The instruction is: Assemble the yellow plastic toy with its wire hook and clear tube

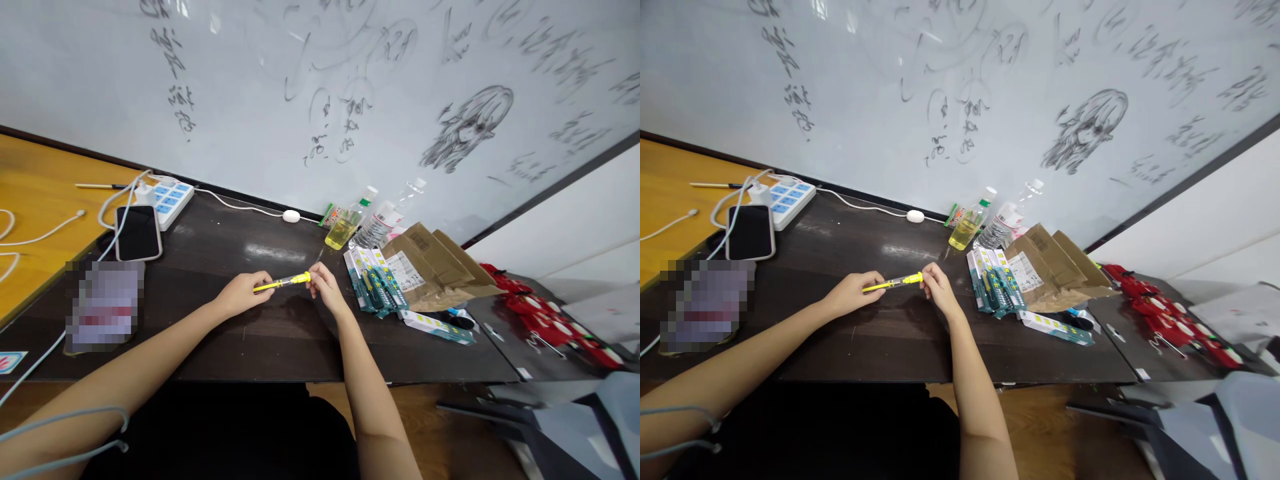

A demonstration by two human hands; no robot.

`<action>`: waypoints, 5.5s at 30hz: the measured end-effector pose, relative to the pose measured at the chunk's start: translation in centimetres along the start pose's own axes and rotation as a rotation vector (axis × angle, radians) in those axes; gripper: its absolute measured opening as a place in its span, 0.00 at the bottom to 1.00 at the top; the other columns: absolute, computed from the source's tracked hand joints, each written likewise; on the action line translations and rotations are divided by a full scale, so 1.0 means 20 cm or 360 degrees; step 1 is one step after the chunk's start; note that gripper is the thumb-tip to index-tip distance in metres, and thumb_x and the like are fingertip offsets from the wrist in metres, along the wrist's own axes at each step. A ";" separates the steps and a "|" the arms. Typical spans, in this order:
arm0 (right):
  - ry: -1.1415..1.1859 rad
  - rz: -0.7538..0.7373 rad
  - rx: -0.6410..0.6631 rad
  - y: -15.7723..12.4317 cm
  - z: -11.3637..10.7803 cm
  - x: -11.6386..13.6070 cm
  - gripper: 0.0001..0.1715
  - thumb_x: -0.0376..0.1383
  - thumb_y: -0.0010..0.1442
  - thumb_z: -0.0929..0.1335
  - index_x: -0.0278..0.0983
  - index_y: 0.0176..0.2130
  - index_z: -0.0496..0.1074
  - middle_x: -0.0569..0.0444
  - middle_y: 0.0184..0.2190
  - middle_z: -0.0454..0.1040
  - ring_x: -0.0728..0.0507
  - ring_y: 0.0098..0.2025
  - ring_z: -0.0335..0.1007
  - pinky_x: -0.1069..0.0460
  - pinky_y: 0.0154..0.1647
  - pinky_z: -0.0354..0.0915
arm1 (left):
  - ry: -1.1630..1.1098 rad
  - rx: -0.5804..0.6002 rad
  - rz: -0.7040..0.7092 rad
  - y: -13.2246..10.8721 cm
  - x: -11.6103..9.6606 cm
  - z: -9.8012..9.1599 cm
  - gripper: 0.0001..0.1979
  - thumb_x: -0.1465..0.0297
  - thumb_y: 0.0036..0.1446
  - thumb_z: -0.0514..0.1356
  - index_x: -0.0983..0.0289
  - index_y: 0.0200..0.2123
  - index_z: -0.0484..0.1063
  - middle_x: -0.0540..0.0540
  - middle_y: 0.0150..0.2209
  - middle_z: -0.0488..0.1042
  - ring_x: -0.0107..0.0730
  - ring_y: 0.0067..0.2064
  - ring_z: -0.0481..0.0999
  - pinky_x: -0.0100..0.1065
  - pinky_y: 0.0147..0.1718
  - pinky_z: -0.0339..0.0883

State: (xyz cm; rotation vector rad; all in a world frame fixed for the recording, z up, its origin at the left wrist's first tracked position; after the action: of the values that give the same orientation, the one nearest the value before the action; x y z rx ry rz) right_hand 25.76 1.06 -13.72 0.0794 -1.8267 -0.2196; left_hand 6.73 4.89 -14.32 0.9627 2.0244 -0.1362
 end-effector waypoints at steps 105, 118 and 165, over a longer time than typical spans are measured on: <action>0.0861 0.0022 -0.0105 0.01 0.01 0.01 0.19 0.49 0.55 0.67 0.38 0.39 0.64 0.62 0.18 0.64 0.52 0.17 0.58 0.56 0.15 0.64 | -0.1212 0.0638 -0.0400 -0.03 0.01 0.20 0.11 0.63 0.60 0.52 0.65 0.39 0.64 0.47 0.26 0.64 0.16 0.19 0.56 0.23 0.18 0.50; 0.0650 -0.0104 -0.0381 0.01 -0.08 0.03 0.18 0.49 0.56 0.67 0.40 0.35 0.60 0.65 0.17 0.62 0.54 0.15 0.56 0.58 0.14 0.61 | -0.1051 0.0684 -0.0248 -0.02 0.02 0.24 0.16 0.59 0.59 0.53 0.64 0.43 0.62 0.49 0.31 0.68 0.16 0.18 0.60 0.24 0.17 0.51; 0.0498 0.0068 0.0158 0.10 0.42 0.04 0.18 0.49 0.56 0.67 0.40 0.30 0.58 0.67 0.14 0.61 0.55 0.11 0.52 0.61 0.08 0.53 | -0.1018 0.0345 -0.0214 -0.06 -0.07 0.13 0.40 0.64 0.57 0.58 0.55 0.66 0.37 0.46 0.22 0.71 0.27 0.17 0.73 0.26 0.16 0.69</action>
State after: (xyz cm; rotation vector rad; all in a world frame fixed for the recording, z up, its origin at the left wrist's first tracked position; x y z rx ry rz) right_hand 17.50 3.71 -14.69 0.1367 -1.5250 -0.0803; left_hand 8.07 2.11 -15.18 0.7800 1.4932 -0.6615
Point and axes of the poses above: each hand's wrist, its own y-axis towards the middle knuckle, its own z-axis out of the palm, x = y × z, the point moved 8 cm from there along y, towards the middle knuckle
